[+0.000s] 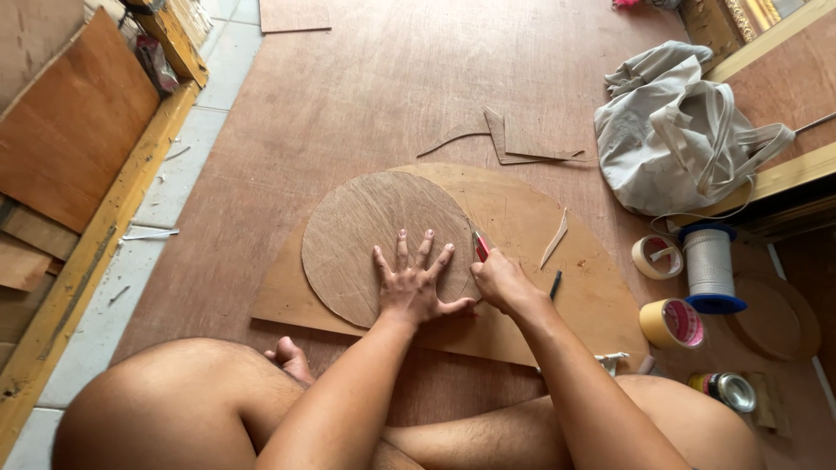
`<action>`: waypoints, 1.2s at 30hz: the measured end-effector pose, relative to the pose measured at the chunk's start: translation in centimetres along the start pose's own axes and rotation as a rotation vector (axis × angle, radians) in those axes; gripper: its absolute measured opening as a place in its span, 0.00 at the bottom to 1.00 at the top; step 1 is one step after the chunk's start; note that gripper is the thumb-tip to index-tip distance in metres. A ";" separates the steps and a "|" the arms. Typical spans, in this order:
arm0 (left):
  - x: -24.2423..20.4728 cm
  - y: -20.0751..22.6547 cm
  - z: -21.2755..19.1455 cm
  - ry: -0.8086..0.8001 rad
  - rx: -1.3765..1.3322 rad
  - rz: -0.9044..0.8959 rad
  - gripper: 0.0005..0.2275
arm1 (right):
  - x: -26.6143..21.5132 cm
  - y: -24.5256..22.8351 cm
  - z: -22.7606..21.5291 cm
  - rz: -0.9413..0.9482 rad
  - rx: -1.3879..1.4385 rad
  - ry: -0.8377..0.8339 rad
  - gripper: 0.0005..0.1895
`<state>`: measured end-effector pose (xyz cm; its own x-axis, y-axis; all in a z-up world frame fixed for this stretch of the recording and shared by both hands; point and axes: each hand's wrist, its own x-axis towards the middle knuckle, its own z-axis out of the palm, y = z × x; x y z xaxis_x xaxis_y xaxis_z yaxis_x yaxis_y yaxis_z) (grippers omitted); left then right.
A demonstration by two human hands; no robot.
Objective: The person sits on the floor and uses a red utility knife to cut a circular shape out of a thin wooden board. They hold the board steady with one hand while carefully guiding the knife along a pre-drawn circular line.
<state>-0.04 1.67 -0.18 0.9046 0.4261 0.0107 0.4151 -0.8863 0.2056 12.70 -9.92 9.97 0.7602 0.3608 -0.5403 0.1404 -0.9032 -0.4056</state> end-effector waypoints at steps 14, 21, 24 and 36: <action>1.5 -2.4 1.3 -0.062 0.014 0.181 0.45 | 0.5 1.4 0.1 -0.228 -0.042 0.062 0.25; 1.3 -2.2 0.5 -0.019 0.014 0.186 0.40 | -5.5 -2.6 -2.6 -0.138 -0.128 -0.043 0.26; 1.3 -2.4 1.3 -0.031 0.028 0.169 0.40 | -4.9 -1.5 -1.8 -0.038 0.013 -0.057 0.28; -0.1 0.7 0.5 -0.008 -0.057 0.014 0.43 | 5.1 6.1 5.4 -0.416 -0.262 0.252 0.21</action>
<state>0.20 0.89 -0.55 0.9111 0.4122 0.0060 0.3966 -0.8802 0.2609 13.98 -12.28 0.75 0.7308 0.6617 -0.1676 0.5900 -0.7358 -0.3325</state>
